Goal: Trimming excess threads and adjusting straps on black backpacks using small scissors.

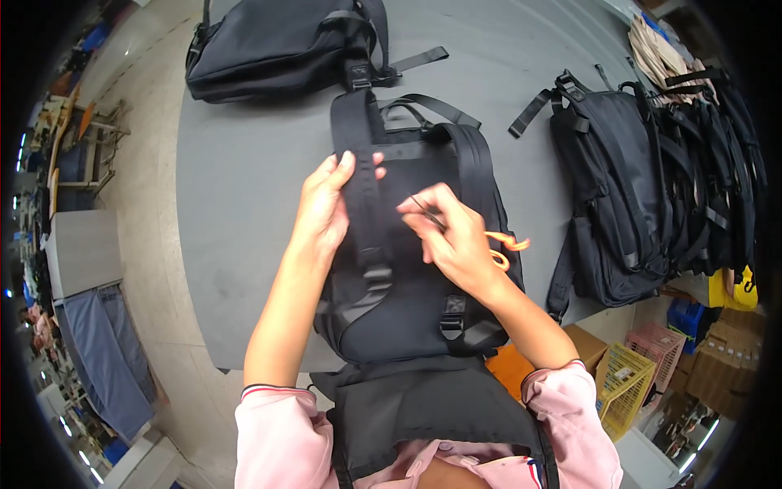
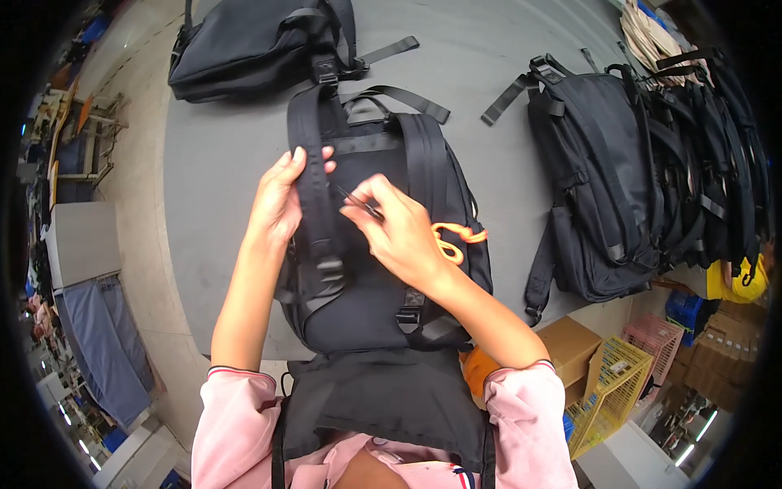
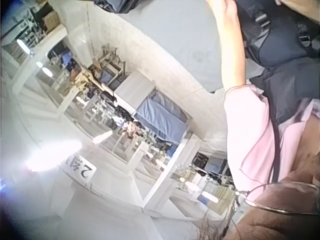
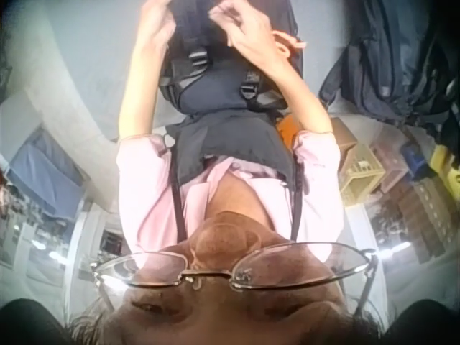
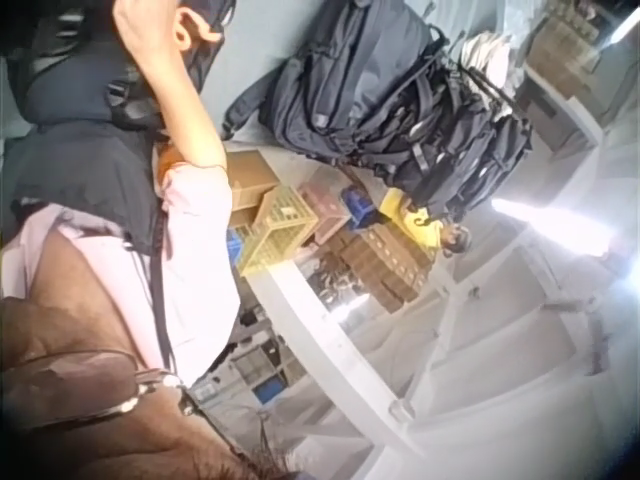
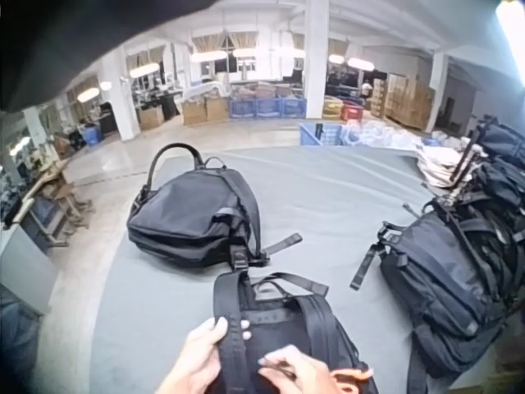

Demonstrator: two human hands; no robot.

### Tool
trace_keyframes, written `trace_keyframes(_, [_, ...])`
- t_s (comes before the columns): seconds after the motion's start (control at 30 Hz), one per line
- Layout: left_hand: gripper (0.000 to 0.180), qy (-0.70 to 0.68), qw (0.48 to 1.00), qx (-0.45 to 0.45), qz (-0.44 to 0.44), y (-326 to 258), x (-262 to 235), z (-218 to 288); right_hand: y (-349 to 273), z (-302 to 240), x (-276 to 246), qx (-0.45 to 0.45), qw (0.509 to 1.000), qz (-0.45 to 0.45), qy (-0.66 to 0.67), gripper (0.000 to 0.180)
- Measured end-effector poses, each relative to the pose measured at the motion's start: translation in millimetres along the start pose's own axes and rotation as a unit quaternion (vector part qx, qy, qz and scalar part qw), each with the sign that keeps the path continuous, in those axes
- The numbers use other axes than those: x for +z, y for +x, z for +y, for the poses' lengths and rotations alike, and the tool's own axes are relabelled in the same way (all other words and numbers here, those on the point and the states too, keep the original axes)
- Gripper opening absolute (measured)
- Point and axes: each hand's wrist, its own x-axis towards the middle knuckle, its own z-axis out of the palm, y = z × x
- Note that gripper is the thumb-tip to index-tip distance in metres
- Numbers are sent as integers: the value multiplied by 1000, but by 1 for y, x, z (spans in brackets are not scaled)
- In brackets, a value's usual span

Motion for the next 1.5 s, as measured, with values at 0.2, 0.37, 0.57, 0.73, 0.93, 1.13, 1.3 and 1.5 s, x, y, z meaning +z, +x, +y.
trace_keyframes(0.2, [45, -45, 998, 16, -37, -35, 14, 6, 9, -13, 25, 67, 989, -41, 124, 18])
trace_keyframes(0.37, [30, 211, 969, 8, -126, -121, 0, -27, 6, -14, 20, 77, 981, -32, 177, 18])
trace_keyframes(0.57, [29, 175, 977, 81, -88, -148, 10, -27, -24, -23, 17, 99, 978, -22, 181, 23])
trace_keyframes(0.73, [29, 197, 971, 103, -87, -153, 13, -28, -50, -42, 4, -164, 985, -7, -48, 35])
trace_keyframes(0.93, [26, 434, 848, 303, -6, -155, 23, -37, -65, -52, 7, -200, 946, 5, -254, 7])
trace_keyframes(1.13, [20, 329, 923, 199, -12, -157, 19, -35, -101, -55, -5, -13, 993, -24, 111, 14])
trace_keyframes(1.3, [14, 213, 968, 126, -43, -162, 25, -26, -101, -46, 5, -119, 973, 82, -183, 23])
trace_keyframes(1.5, [16, 245, 958, 141, -38, -165, 22, -32, -93, -44, 15, -191, 946, 121, -233, 21])
